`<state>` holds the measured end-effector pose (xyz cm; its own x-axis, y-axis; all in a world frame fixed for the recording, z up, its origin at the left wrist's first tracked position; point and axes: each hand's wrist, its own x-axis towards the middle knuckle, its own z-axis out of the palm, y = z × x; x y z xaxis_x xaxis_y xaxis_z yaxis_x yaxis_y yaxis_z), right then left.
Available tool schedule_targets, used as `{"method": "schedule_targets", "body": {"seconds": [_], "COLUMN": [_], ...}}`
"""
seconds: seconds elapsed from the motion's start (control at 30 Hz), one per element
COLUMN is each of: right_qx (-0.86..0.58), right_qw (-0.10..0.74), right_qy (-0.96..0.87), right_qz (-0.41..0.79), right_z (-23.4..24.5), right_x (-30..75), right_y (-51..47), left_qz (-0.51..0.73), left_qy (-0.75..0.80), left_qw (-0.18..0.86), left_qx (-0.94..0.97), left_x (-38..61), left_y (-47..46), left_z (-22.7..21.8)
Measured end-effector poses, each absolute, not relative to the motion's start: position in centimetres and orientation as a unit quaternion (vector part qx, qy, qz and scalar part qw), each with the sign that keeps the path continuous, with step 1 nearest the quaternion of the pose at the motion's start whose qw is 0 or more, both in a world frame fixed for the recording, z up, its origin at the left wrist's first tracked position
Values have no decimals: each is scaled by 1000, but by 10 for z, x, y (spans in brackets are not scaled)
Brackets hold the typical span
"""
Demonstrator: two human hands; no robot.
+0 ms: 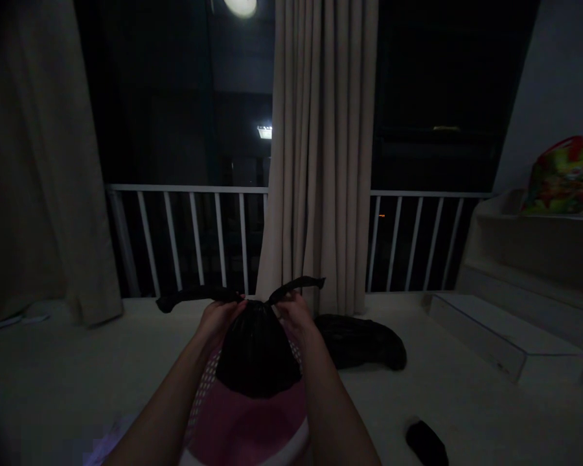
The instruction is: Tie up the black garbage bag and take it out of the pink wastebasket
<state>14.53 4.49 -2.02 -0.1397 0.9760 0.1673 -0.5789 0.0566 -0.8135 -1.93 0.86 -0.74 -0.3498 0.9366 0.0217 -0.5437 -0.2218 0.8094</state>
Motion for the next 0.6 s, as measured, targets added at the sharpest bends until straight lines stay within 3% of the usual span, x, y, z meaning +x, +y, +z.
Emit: {"method": "schedule_targets", "body": {"seconds": [0.6], "right_qx": [-373], "right_qw": [568], "right_qy": [-460], "right_qz": [572], "right_z": [-25], "right_x": [141], "right_y": [39], "left_qz": [689], "left_qy": [435], "left_qw": [485], "left_qx": [316], "left_x": [-14], "left_y": [-13], "left_z": [3]}}
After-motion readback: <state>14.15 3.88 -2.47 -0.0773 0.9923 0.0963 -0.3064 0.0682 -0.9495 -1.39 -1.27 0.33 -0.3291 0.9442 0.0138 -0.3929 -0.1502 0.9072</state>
